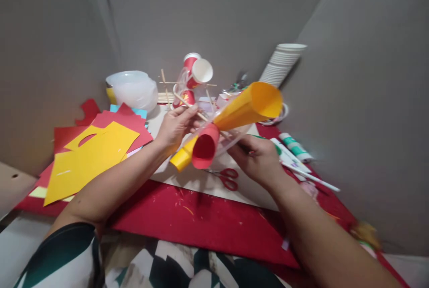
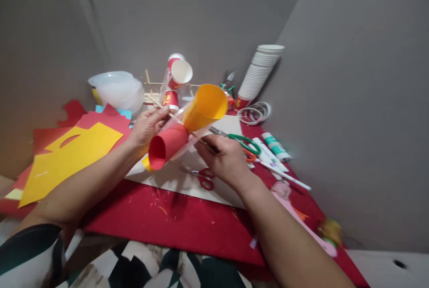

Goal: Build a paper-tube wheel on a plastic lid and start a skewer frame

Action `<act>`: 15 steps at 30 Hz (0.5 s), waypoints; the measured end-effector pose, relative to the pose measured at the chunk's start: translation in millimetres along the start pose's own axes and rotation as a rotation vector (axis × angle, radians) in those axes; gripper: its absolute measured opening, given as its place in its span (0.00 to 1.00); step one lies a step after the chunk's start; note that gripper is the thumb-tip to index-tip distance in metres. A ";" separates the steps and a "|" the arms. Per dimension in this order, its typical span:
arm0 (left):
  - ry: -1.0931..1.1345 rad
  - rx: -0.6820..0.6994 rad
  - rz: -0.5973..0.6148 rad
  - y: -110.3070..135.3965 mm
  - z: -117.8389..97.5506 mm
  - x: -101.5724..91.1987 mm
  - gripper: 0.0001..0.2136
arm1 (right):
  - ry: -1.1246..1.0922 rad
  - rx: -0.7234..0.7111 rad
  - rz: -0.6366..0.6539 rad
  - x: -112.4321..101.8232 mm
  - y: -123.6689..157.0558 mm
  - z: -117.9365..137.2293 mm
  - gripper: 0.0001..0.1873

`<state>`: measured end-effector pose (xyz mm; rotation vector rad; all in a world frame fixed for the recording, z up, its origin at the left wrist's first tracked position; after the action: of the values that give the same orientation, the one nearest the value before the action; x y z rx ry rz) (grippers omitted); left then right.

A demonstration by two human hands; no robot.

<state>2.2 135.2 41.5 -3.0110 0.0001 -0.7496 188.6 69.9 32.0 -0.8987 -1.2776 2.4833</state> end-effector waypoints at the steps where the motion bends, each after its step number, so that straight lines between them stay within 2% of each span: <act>1: 0.004 0.000 -0.010 -0.3 -0.5 -0.2 0.10 | 0.001 0.019 0.008 0.2 -0.9 -0.5 0.09; 10: -0.023 0.009 -0.072 5.8 -5.3 2.3 0.14 | 0.035 0.021 -0.025 -3.4 -3.6 1.5 0.15; 15: -0.018 0.040 -0.035 1.1 -5.4 1.9 0.15 | -0.001 0.068 -0.027 -3.4 -4.1 1.0 0.17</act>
<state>1.3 133.9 47.2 -2.9870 -0.0674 -0.7169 190.4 70.3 37.2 -0.8589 -1.1899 2.4904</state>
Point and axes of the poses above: each hand's wrist, its own y-axis away from the middle knuckle, its own x-axis out of the palm, z = x × y, the point moved 4 cm from there along -y, towards the middle knuckle, and after that the axes turned 11 degrees about -z, right-handed, at the moved point
